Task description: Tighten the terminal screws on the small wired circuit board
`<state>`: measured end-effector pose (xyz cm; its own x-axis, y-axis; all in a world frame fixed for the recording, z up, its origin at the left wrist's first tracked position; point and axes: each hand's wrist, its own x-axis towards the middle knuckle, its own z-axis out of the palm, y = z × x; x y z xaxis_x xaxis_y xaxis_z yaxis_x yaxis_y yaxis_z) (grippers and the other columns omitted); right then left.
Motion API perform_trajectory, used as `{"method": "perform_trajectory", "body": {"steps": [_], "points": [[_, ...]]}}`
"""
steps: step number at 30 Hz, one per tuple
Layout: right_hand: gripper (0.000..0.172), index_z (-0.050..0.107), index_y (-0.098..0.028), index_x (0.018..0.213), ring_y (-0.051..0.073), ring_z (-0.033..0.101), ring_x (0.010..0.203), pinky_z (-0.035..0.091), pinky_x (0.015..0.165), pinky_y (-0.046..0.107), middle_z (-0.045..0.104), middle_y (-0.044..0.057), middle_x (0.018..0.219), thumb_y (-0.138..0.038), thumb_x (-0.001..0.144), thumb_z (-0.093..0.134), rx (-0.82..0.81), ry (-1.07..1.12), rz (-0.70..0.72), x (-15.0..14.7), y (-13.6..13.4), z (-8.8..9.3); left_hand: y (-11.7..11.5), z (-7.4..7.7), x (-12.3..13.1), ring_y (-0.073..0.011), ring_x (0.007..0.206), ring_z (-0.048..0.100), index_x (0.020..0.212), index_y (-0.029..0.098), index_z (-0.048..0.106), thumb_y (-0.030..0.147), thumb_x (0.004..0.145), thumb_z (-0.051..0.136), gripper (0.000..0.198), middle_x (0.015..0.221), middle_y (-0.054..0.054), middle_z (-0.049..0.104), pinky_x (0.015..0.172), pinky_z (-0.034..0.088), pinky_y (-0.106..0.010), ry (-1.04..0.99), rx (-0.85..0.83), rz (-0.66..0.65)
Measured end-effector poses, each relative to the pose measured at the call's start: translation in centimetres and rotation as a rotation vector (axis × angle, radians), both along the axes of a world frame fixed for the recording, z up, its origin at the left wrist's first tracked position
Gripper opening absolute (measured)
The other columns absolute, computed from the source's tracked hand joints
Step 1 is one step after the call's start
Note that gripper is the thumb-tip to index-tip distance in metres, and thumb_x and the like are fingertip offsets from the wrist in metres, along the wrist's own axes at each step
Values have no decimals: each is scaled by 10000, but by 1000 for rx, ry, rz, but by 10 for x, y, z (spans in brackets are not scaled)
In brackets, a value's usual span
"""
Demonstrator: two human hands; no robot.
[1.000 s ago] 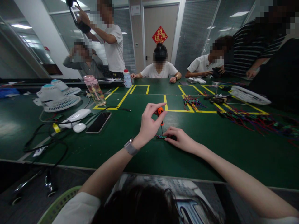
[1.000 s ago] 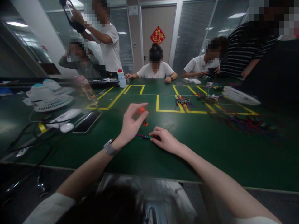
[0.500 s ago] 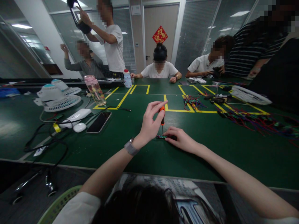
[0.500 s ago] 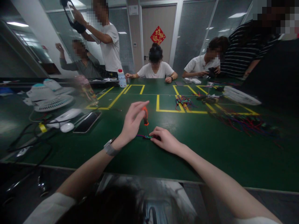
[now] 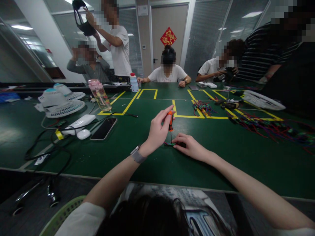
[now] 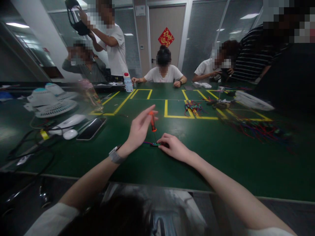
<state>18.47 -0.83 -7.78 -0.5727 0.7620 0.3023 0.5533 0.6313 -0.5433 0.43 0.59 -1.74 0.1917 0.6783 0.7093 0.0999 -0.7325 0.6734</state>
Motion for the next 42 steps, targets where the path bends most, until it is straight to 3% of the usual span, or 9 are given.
{"method": "perform_trajectory", "body": {"steps": [4, 7, 12, 18, 22, 25, 30, 36, 42], "points": [[162, 707, -152, 985, 171, 605, 773, 500, 722, 298, 614, 67, 900, -181, 875, 592, 3, 1, 0, 0, 1, -1, -2, 1, -1, -128, 843, 588, 1135, 228, 651, 261, 900, 590, 245, 948, -29, 596, 787, 498, -259, 24, 67, 109], [163, 707, -158, 988, 170, 607, 772, 502, 721, 299, 619, 68, 906, -185, 873, 595, 6, 9, 0, 1, 1, -2, -4, 2, -2, -132, 867, 566, 1100, 235, 675, 292, 926, 541, 226, 965, -36, 542, 797, 494, -266, 40, 87, 182], [166, 707, -153, 989, 170, 605, 774, 503, 722, 300, 619, 71, 905, -184, 877, 588, 6, 11, 5, 1, 0, -2, -3, 3, -2, -158, 1051, 583, 1197, 225, 622, 217, 977, 409, 306, 1146, -65, 598, 912, 475, -304, -14, 91, 82], [163, 707, -160, 989, 171, 605, 767, 502, 714, 300, 616, 67, 895, -202, 877, 596, 6, 13, 2, 1, 1, -2, -3, 2, -2, -136, 853, 553, 1047, 232, 704, 289, 900, 580, 201, 931, -30, 519, 800, 483, -270, -2, 115, 242], [167, 705, -158, 995, 173, 605, 772, 505, 721, 303, 617, 70, 905, -197, 878, 593, 1, 14, 7, 1, 1, -2, -5, 1, -2, -154, 1006, 560, 1202, 239, 635, 246, 972, 399, 329, 1088, -58, 545, 888, 469, -292, 1, 100, 94], [162, 704, -154, 989, 173, 606, 773, 506, 723, 303, 613, 68, 899, -189, 875, 595, 2, 16, 5, 1, 1, -2, -5, 0, 0, -136, 923, 599, 1269, 227, 574, 230, 981, 392, 340, 1068, -57, 616, 848, 483, -285, -19, 60, 18], [156, 704, -166, 983, 171, 610, 768, 508, 717, 299, 612, 60, 896, -182, 870, 598, 8, 22, 4, 1, 1, -3, -5, 1, 2, -123, 821, 562, 1105, 239, 671, 276, 888, 607, 229, 941, -23, 576, 787, 484, -262, 27, 121, 159], [164, 704, -166, 993, 174, 609, 776, 507, 731, 306, 614, 66, 907, -189, 874, 594, 1, 14, 3, 1, 1, -2, -4, 2, 0, -161, 1037, 580, 1235, 242, 604, 242, 978, 413, 320, 1132, -67, 582, 892, 481, -297, 16, 84, 81], [158, 706, -159, 981, 179, 609, 775, 502, 726, 307, 615, 66, 893, -187, 874, 592, 0, 6, 0, 0, 0, 0, -5, 0, 1, -134, 883, 563, 1095, 234, 683, 288, 895, 598, 224, 977, -36, 543, 821, 487, -263, 18, 115, 205]]}}
